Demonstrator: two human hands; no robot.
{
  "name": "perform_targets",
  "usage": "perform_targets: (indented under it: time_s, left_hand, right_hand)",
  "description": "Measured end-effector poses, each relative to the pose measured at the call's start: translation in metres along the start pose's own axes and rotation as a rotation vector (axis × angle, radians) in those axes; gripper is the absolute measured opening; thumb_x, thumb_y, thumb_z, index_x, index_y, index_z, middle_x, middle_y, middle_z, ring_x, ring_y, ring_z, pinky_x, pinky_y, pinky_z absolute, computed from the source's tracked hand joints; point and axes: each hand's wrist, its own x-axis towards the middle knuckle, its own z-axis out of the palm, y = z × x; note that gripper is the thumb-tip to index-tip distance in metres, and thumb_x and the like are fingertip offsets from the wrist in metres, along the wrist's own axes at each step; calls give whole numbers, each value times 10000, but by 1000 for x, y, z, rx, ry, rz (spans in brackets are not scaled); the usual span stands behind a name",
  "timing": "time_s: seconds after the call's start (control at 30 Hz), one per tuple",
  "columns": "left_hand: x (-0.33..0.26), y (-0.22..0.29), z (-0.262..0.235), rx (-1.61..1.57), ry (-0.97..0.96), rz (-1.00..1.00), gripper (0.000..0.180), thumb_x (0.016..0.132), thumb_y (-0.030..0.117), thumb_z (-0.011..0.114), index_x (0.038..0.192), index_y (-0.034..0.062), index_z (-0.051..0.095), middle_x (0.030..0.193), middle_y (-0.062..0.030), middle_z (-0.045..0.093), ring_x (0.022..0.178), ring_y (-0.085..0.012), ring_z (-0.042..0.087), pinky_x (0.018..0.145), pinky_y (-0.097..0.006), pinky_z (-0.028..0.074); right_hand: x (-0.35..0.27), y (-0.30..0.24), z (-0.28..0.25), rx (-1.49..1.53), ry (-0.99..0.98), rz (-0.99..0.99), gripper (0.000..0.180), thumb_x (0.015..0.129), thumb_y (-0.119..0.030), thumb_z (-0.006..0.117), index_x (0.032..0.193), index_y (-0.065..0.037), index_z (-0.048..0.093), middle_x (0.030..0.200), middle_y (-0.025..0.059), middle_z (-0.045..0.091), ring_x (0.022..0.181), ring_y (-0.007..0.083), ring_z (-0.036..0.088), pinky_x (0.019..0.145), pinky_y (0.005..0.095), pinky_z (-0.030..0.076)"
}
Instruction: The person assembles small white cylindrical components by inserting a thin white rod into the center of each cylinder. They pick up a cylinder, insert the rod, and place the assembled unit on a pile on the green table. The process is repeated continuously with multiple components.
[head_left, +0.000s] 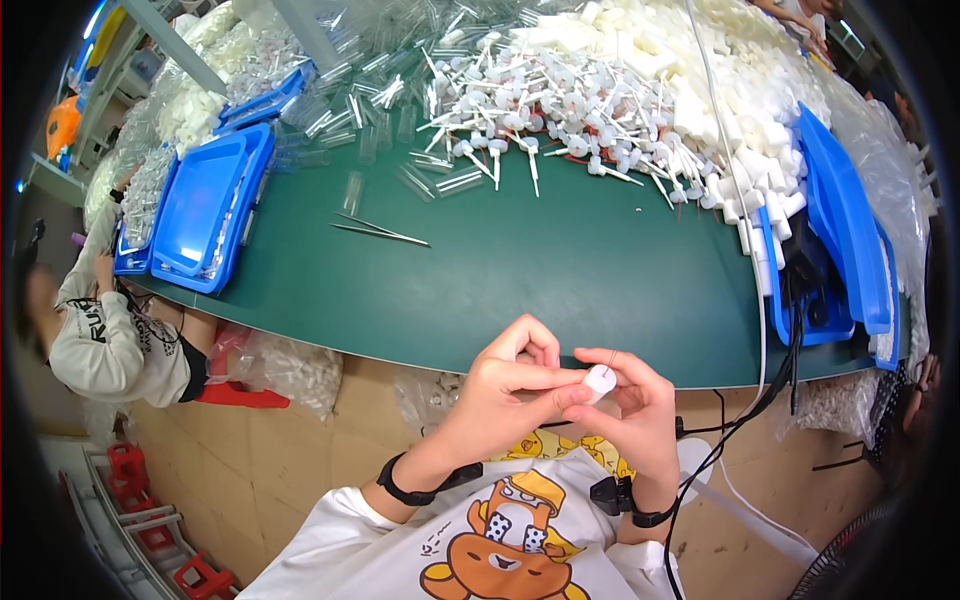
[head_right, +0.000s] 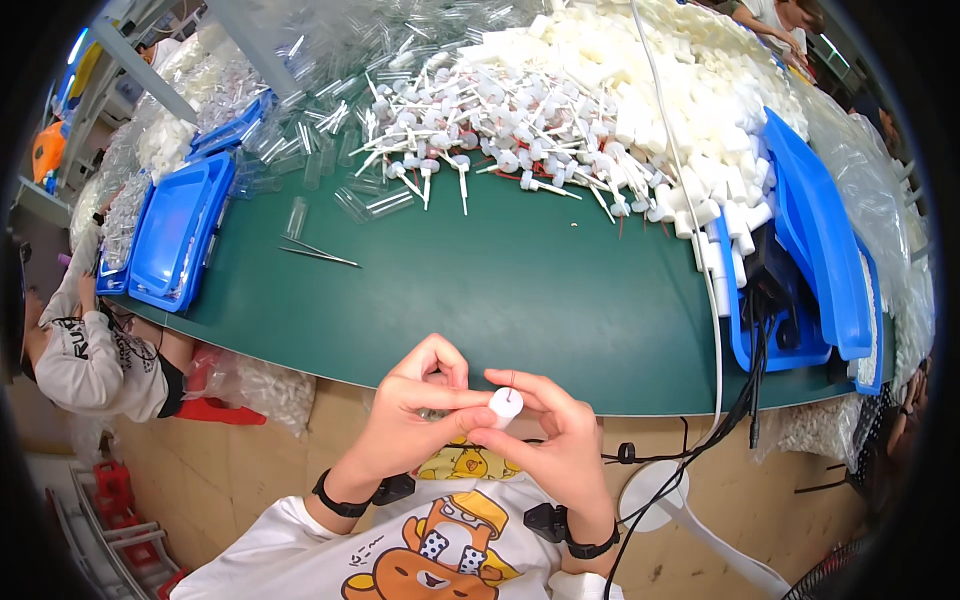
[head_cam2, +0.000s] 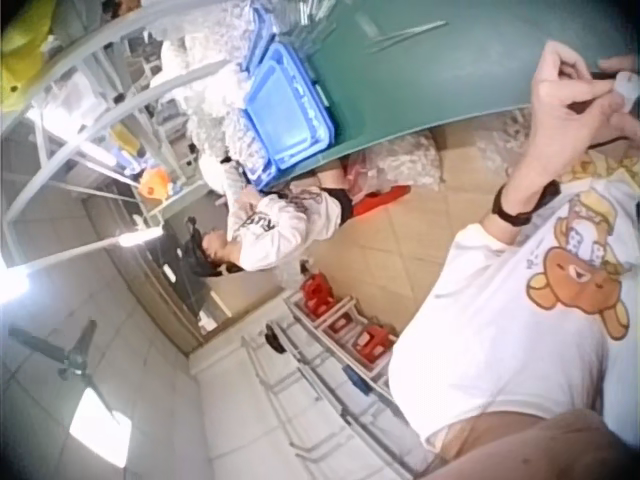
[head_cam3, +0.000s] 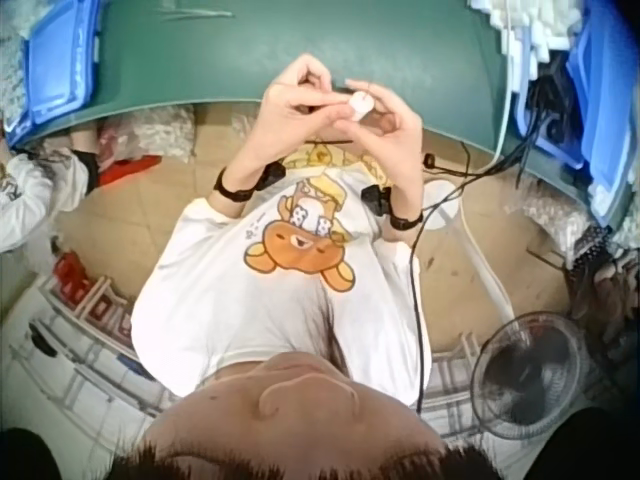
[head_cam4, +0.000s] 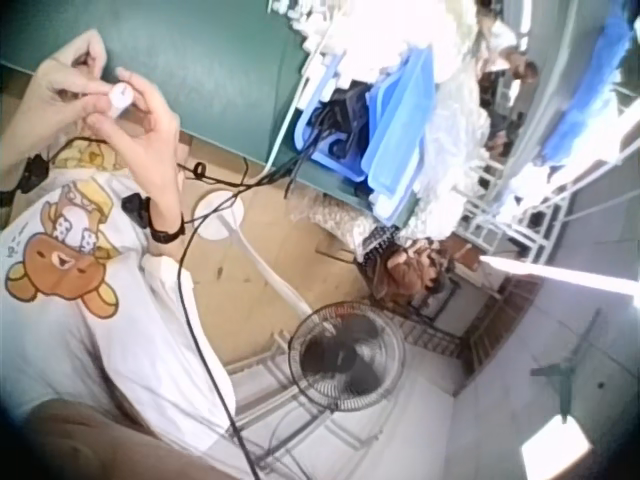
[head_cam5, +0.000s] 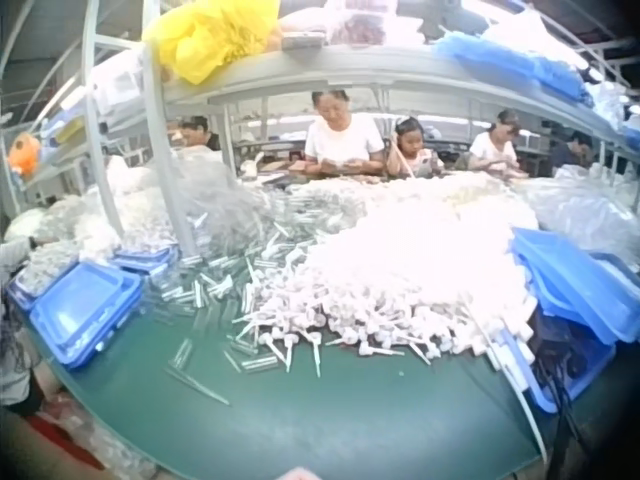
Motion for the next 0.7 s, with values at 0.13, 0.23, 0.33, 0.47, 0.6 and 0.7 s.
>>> perform_targets:
  time_s: [0.13,0.23,0.33,0.47,0.6,0.7]
  left_hand:
    - [1,9,-7,-4,-75,-129,184,787,118,695,966,78,702,823,-4,428,653,-67,424,573,-195,382]
    - [4,23,-33,170,-81,-220,240,809,148,672,1042,90,663,852,-17,481,644,-65,443,569,-194,397]
    - [8,35,-79,436,41,-256,231,803,83,633,1032,67,643,869,-15,519,691,-65,477,604,-195,402]
    - [15,17,-135,1049,358,-35,204,840,123,588,1026,44,609,933,-96,518,834,-208,514,713,-301,435]
    - [25,4,-142,1377,440,68,313,845,191,599,1137,84,560,1131,-151,479,1060,-304,436,931,-389,319]
    - [34,-14,-151,1451,403,84,309,844,209,597,1132,98,572,1177,-162,484,1126,-316,417,990,-448,242]
  right_hand:
    - [1,-2,0,6,16,-11,447,709,58,707,1125,69,545,1001,129,639,924,178,618,827,294,491]
    - [0,-7,-6,33,29,35,426,717,71,687,1118,85,545,932,144,651,896,185,626,800,291,498]
    - [1,-3,-19,74,124,7,377,720,95,656,1084,101,556,871,164,654,838,191,634,758,287,505]
    - [6,7,-37,264,255,-52,312,771,62,601,1073,117,544,877,169,649,815,193,631,753,307,506]
    - [9,13,-46,430,222,-87,311,813,31,565,1105,124,514,912,177,642,828,207,625,776,319,501]
    - [11,10,-44,421,235,-72,308,825,23,564,1111,123,509,914,176,643,827,208,623,787,319,495]
